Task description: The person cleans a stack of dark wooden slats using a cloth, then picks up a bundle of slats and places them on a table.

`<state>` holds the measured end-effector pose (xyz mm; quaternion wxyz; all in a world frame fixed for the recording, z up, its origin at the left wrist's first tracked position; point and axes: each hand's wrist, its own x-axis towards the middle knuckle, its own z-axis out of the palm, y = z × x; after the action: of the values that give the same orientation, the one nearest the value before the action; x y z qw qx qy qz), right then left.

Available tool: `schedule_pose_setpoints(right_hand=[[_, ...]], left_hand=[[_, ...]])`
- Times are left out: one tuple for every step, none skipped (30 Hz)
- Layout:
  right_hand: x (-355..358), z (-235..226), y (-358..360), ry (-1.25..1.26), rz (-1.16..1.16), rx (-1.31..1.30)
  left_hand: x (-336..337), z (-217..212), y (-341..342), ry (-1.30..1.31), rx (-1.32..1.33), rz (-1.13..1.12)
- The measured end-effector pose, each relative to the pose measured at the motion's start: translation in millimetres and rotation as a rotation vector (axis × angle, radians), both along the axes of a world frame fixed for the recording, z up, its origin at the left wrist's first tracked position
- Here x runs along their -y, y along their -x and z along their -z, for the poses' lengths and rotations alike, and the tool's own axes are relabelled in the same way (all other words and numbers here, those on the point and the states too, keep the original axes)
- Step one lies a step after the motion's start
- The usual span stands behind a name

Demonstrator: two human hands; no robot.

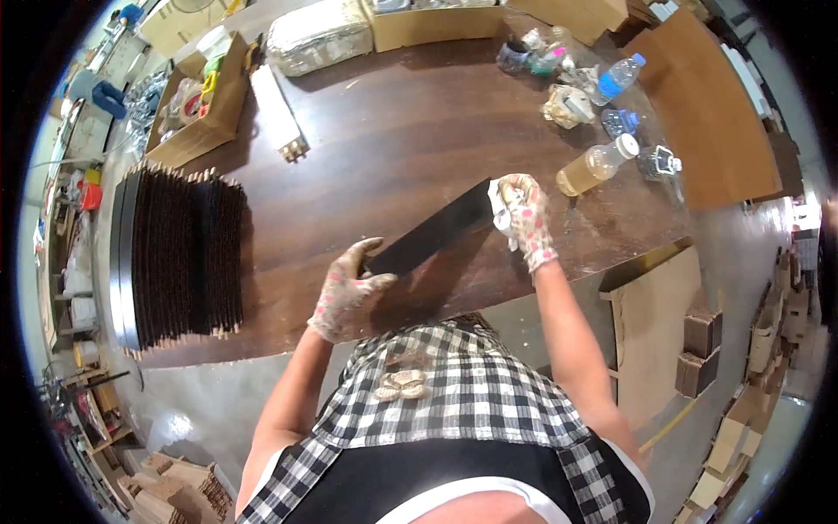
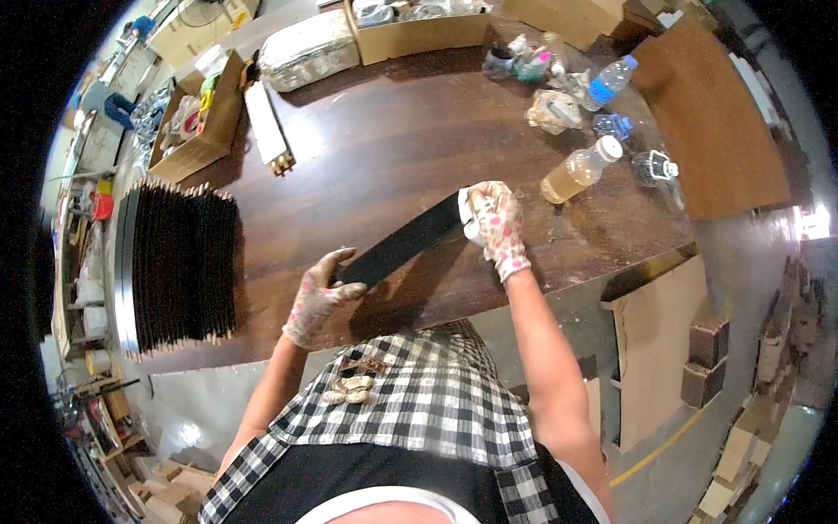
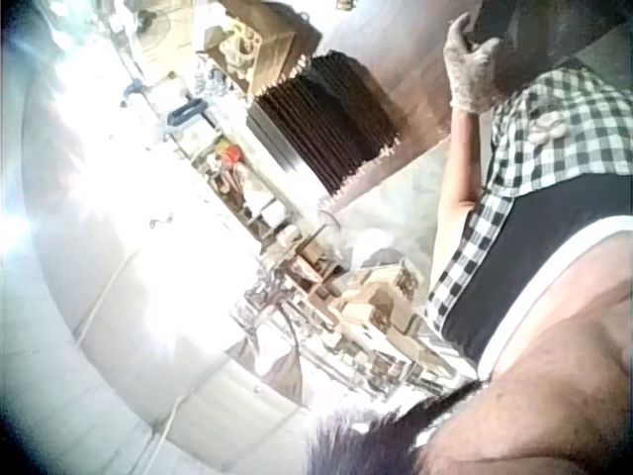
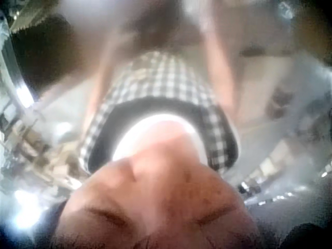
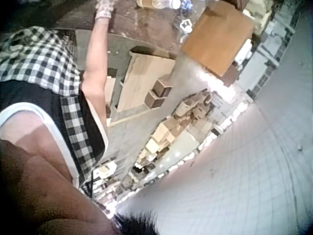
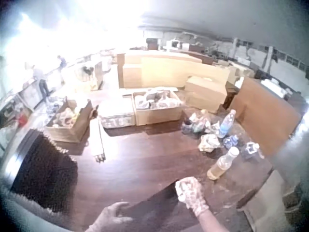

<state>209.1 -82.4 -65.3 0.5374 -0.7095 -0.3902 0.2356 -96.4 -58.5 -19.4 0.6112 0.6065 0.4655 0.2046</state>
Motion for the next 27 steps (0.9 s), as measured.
schedule_pose_setpoints(right_hand=[[4,-6,-9,-0.138,0.013,0.036],[8,-15,-20,-0.276,0.025,0.075],[10,-30,-45,-0.351,0.082,-0.14],[10,-50,-74,-0.426,0.138,-0.362],[10,-83,-88,-0.324,0.245,-0.057],[10,-116,-99,-0.216,0.351,0.243],[11,-133,-115,-0.194,0.37,0.441],[8,-141,-131,-0.167,0.38,0.633],[5,-131,-157,0.013,0.42,1.098],[9,-106,-185,0.048,0.32,1.3],[6,-98,-172,0.071,0.283,1.19],[2,-91,-154,0.084,0.235,1.078],[5,-95,-146,0.175,0.243,1.152],[5,-87,-156,0.225,0.196,1.3],[5,-88,-158,0.314,0.169,1.33],[4,-98,-155,0.406,0.144,1.357],[3,-118,-137,0.393,0.127,1.346],[12,-96,-180,0.183,0.202,1.262],[14,-93,-189,0.114,0.217,1.164],[17,-97,-190,0.222,0.274,0.905],[20,-107,-181,0.233,0.326,0.388],[34,-100,-192,0.047,0.411,0.254],[59,-76,-228,-0.084,0.429,0.099],[75,-65,-231,-0.094,0.465,-0.121],[85,-58,-218,-0.135,0.486,-0.23],[96,-42,-217,-0.184,0.566,-0.281],[106,-26,-218,-0.208,0.566,-0.383]], left_hand=[[-4,5,1,-0.007,-0.02,-0.032],[-7,5,6,0.037,-0.06,-0.074],[-9,10,11,0.122,0.02,-0.153],[-9,15,14,0.208,0.094,-0.23],[-8,18,15,0.205,0.102,-0.224],[-5,19,15,0.26,0.21,-0.29],[-5,21,14,0.317,0.32,-0.354],[-6,25,17,0.316,0.323,-0.354],[-7,29,17,0.284,0.289,-0.326],[-10,31,14,0.256,0.258,-0.29],[-9,31,12,0.258,0.253,-0.293],[-6,28,8,0.262,0.314,-0.32],[-4,25,4,0.264,0.373,-0.348],[-3,21,0,0.259,0.367,-0.365],[-2,16,0,0.236,0.318,-0.345],[-3,12,3,0.213,0.267,-0.32],[-5,15,10,0.205,0.233,-0.267],[-5,12,2,0.209,0.232,-0.25],[-2,10,-7,0.285,0.359,-0.314],[0,8,-11,0.355,0.493,-0.381],[-1,21,-2,0.344,0.513,-0.336],[-1,20,-2,0.343,0.517,-0.346],[-1,16,-5,0.369,0.493,-0.342],[0,15,-5,0.392,0.466,-0.354],[0,16,-2,0.422,0.514,-0.376],[-1,19,-3,0.427,0.517,-0.381],[-3,21,-3,0.44,0.506,-0.378]])
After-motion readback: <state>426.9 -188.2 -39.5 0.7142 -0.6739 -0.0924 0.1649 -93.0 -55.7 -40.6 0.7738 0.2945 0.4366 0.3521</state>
